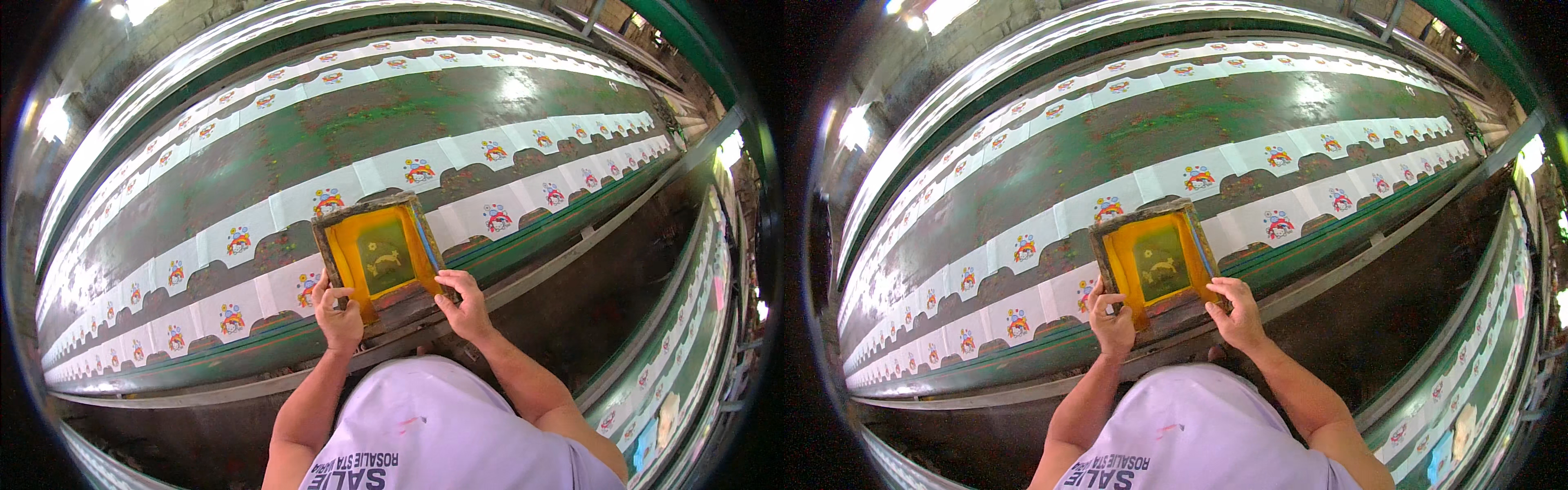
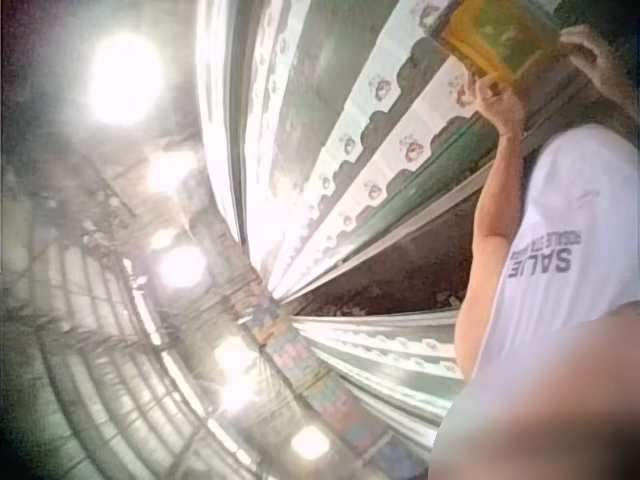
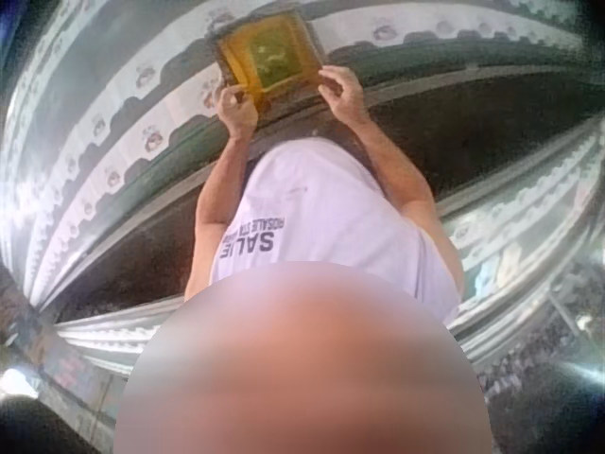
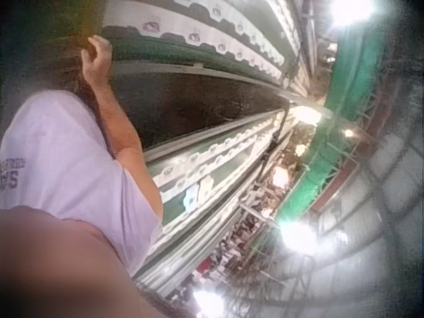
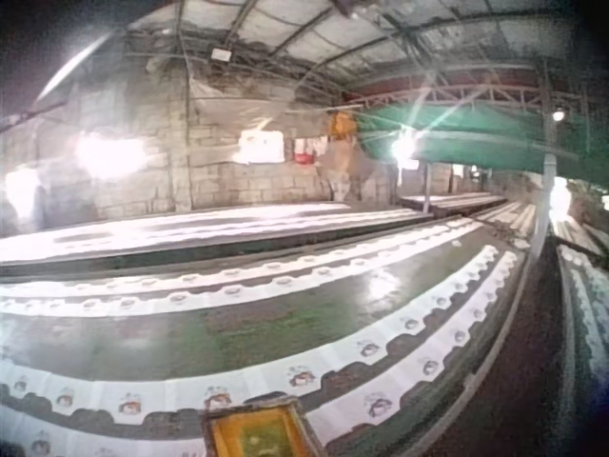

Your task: The person repeatedly dips a small yellow squeegee into green ink and presses it onto a wooden block with a fish stencil. They then press the block onto a series of white fabric pieces laid out on a green table, transferring the fish design onto each piece.

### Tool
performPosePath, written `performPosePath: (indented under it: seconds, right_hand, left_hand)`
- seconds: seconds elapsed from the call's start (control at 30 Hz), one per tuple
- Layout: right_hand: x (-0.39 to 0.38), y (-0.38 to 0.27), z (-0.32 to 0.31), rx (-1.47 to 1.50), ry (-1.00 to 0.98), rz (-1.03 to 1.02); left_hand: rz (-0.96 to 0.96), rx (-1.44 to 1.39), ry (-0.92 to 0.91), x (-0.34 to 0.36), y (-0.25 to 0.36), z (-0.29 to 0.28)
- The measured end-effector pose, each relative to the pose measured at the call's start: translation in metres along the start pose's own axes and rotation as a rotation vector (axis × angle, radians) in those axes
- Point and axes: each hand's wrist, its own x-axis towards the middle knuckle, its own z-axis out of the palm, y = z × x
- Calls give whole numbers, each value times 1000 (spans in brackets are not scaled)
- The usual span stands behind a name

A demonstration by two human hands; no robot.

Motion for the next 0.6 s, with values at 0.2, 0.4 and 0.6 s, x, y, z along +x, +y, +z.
performPosePath:
  seconds: [0.2,0.4,0.6]
  right_hand:
    - [9,41,-53,30,-36,-11]
    - [17,41,-71,5,-56,-90]
    - [23,15,-63,-133,-244,-372]
  left_hand:
    - [-127,-147,9,-17,7,59]
    - [-245,-459,44,-17,-3,69]
    - [-255,-416,24,-18,-1,69]
